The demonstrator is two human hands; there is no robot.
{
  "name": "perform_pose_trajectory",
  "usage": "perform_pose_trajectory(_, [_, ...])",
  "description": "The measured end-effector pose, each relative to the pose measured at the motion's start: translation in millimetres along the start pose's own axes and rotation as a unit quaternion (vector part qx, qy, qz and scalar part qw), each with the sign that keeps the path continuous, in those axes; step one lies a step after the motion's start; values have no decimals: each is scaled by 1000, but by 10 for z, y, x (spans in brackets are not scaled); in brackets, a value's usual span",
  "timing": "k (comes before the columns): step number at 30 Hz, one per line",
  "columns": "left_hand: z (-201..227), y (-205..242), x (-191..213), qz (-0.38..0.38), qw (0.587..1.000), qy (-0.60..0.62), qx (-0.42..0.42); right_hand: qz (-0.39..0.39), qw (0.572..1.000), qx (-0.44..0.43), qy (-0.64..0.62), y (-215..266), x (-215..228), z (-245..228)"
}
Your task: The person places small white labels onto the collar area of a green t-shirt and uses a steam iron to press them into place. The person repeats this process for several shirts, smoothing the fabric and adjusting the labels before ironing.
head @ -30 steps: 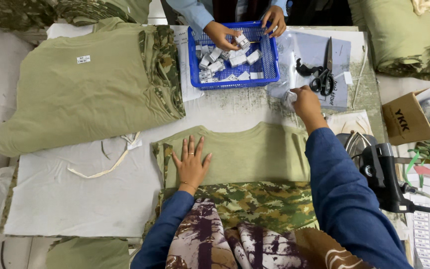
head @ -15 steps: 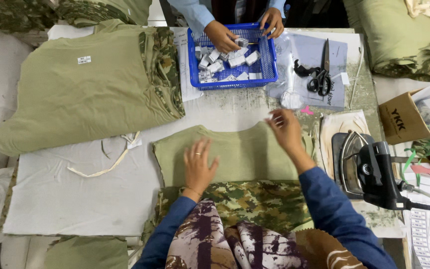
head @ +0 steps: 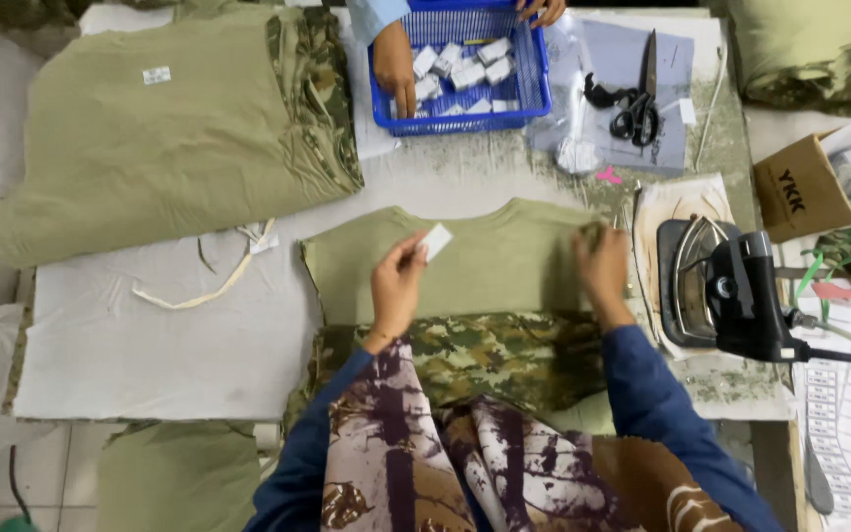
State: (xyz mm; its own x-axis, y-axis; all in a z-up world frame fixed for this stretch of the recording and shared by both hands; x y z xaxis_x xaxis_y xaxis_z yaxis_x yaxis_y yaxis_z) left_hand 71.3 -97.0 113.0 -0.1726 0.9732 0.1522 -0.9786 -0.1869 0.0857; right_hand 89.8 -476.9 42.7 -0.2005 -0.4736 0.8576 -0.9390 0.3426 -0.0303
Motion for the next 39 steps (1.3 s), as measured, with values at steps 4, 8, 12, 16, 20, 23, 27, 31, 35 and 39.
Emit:
perform_pose_trajectory(4, [551,-52,86,-6,997,67,-35,121,992,-20,-25,-122,465,76])
perform_pose_trajectory(8, [673,-39,-10,-21,993,107,-55,-63,955,-29,-289,242,357,-798])
perform_pose_trajectory(12, [627,27,-163,-46,995,79,-36,-157,854,32,-495,601,226,-1748])
perform_pose_trajectory(16, [689,127,-226,-56,998,21,-32,-95,863,55,-493,704,130,-1989])
perform_pose_trajectory(20, [784,269,-205,-63,993,95,-20,93,914,310,-246,960,573,-2349])
perform_pose_trajectory(23, [711,285,-289,-90,979,179,-34,77,915,327,-224,1044,589,-2420])
perform_pose_trajectory(27, [601,225,-322,-92,973,210,-29,-85,884,156,-432,887,319,-2131])
perform_pose_trajectory(31, [461,135,-235,-62,981,183,-5,-131,783,-66,-605,836,133,-1808])
perform_pose_trajectory(35, [385,123,-245,-51,981,180,45,-158,807,-67,-565,883,-99,-1701])
perform_pose_trajectory(39, [164,161,-362,-61,980,171,84,-212,786,-93,-573,1062,-282,-1825])
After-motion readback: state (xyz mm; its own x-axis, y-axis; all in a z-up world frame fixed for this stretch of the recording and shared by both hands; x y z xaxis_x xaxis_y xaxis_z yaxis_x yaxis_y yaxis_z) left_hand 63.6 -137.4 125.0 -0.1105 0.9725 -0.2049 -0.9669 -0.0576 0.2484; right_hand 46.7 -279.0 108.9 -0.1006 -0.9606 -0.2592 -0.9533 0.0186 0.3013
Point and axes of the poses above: each hand's wrist, its own y-axis away from the middle knuckle, its own x-axis out of the back of the hand, z = x × y, the point moved 9 cm from there along -y, towards the middle knuckle, and after that the axes turned 2 degrees about y, right-handed, at the moved point
